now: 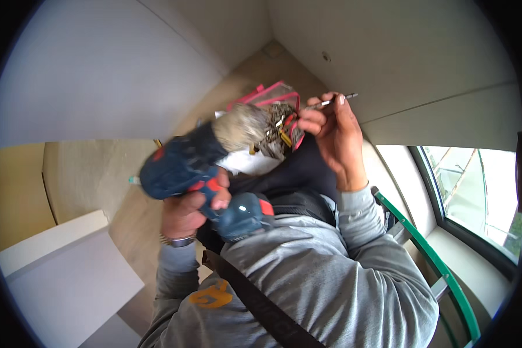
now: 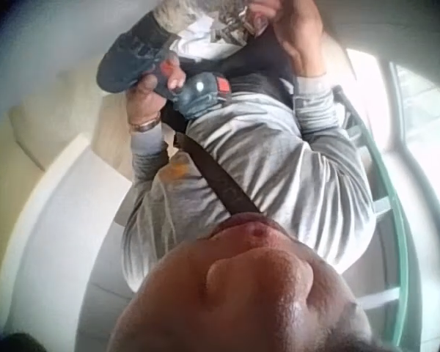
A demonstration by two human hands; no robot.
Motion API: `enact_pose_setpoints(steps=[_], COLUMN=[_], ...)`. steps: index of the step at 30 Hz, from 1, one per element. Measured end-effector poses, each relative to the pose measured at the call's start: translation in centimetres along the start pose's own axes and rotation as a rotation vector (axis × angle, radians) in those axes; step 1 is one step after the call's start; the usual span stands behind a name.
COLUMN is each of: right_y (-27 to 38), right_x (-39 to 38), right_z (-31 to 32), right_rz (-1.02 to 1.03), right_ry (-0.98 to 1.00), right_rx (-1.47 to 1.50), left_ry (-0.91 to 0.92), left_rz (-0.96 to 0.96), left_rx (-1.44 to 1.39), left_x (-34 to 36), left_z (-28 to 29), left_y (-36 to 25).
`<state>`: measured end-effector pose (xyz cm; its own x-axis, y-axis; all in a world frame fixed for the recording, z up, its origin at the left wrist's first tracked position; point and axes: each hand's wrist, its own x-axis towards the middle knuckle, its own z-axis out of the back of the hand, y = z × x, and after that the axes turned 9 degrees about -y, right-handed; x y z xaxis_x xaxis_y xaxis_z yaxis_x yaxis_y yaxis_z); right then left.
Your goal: The recorder uses a power drill to install trim or frame components onto an interior window.
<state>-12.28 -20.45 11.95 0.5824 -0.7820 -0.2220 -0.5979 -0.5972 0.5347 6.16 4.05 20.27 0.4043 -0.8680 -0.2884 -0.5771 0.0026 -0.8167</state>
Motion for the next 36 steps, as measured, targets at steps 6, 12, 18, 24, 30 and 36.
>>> enact_pose_setpoints(steps=[6,12,18,24,30,36], right_y=[0.8,1.0,0.1,-0.7,-1.0,-1.5], right_x=[-4.9,-4.2,-3.0,-2.5,-3.4,-3.5], right_z=[-9.3,-11.4,-15.3,-15.5,-15.6,-15.6], right_rz=[0.239,0.308,0.28,0.384,0.442,0.43], right_ry=[0.194,0.378,0.193,0.146,0.111,0.081], right_rx=[0.109,0.169,0.184,0.21,0.135,0.119], left_ry=[0.283,0.329,0.346,0.299,0.335,0.303], left_rz=[0.071,0.097,0.124,0.173,0.173,0.205], left_rx=[-0.175,-0.326,-0.38,-0.392,-0.422,-0.442], left_x=[0.7,2.0,2.4,2.5,2.3,2.2], left_z=[-0.8,-0.9,-1.0,-1.2,-0.8,-0.4], left_y=[2.6,2.7,3.5,4.3,4.8,4.9])
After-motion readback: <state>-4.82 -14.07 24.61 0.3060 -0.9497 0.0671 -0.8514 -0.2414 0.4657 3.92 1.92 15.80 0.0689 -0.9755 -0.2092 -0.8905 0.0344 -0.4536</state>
